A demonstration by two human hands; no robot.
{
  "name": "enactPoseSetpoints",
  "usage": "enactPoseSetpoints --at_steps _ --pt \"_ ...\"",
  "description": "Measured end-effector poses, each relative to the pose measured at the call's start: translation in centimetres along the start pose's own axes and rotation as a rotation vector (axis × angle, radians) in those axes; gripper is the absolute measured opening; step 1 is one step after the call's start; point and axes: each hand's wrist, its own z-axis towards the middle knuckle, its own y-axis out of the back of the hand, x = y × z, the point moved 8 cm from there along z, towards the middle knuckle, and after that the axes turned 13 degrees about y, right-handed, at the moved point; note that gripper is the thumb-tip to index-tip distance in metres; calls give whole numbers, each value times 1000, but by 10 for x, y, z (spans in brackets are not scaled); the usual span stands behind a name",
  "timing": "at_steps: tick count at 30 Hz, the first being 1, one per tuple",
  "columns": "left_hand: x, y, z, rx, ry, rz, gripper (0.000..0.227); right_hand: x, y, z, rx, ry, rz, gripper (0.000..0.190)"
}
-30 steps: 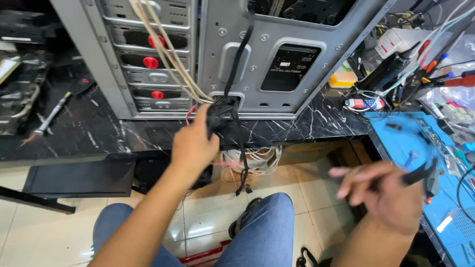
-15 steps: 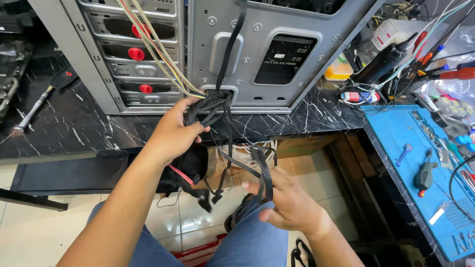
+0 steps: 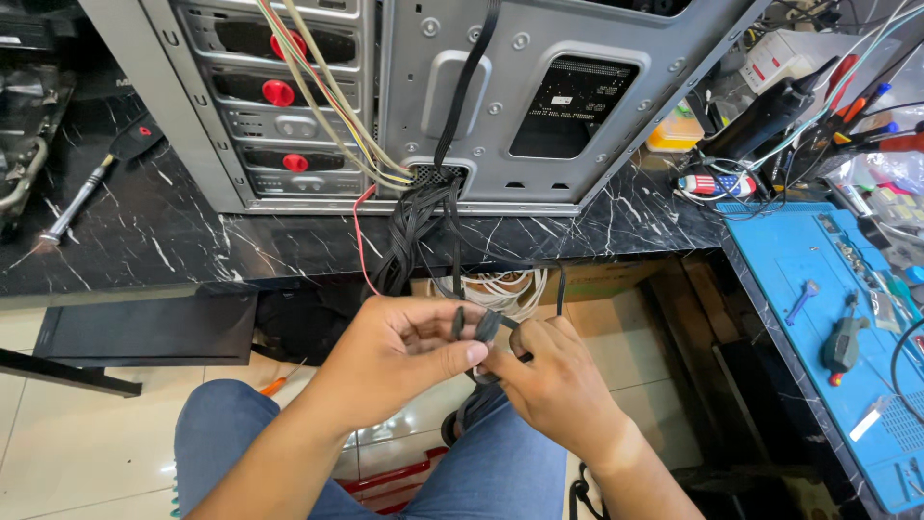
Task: The person organizes and bundles cables inside a computer case using zip ties. They group black and red wires, secure them with ties, and adjust the case position on the table.
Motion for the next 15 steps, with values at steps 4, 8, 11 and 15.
enactPoseSetpoints --at_steps 4,8,11,15 --pt "16 8 1 -80 -26 -66 35 -5 5 0 4 -75 85 23" --pt "20 5 -1 -90 -60 -17 36 -7 30 4 -192 -186 486 53" --pt "3 -9 -10 -70 -215 83 33 -7 43 8 -377 -269 561 46" --pt "-18 -15 -27 -175 -593 257 25 -9 46 12 -517 -382 567 23"
